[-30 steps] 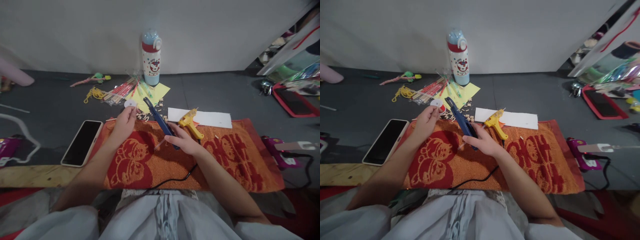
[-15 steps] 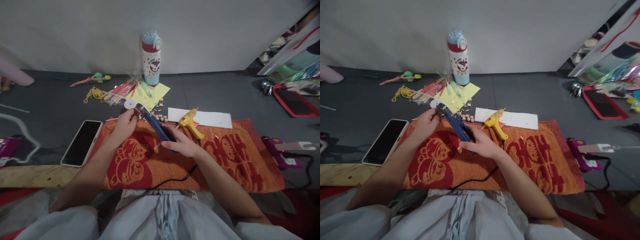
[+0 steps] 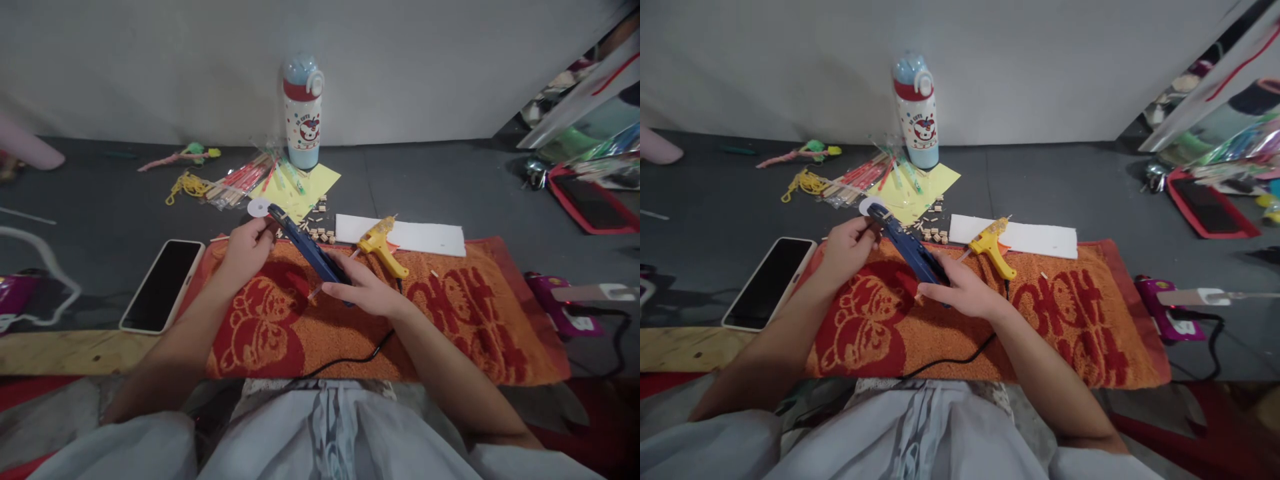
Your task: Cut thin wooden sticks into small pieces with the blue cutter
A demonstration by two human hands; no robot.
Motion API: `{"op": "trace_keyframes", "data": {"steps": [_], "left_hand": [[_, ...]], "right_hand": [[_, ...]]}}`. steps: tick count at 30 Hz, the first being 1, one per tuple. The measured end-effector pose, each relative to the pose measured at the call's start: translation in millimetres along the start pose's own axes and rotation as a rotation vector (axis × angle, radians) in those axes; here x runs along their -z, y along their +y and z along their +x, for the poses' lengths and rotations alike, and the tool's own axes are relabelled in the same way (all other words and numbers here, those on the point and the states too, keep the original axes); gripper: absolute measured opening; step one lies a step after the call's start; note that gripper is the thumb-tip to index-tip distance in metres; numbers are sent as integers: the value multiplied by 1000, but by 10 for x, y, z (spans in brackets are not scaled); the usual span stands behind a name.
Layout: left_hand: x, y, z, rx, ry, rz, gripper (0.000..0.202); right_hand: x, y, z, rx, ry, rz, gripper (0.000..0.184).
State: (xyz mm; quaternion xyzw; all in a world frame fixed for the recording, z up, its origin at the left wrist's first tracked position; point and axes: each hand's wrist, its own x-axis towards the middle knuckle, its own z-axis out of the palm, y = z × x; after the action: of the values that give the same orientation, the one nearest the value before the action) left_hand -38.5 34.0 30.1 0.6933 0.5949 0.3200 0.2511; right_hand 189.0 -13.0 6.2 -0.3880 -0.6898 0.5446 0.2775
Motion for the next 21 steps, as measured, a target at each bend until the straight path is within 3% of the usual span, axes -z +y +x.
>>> {"op": "trace_keyframes", "data": {"steps": [21], "left_hand": [[13, -40, 6, -7, -20, 89, 23]], "right_hand": [[-50, 11, 0, -39, -14, 49, 33]]}}
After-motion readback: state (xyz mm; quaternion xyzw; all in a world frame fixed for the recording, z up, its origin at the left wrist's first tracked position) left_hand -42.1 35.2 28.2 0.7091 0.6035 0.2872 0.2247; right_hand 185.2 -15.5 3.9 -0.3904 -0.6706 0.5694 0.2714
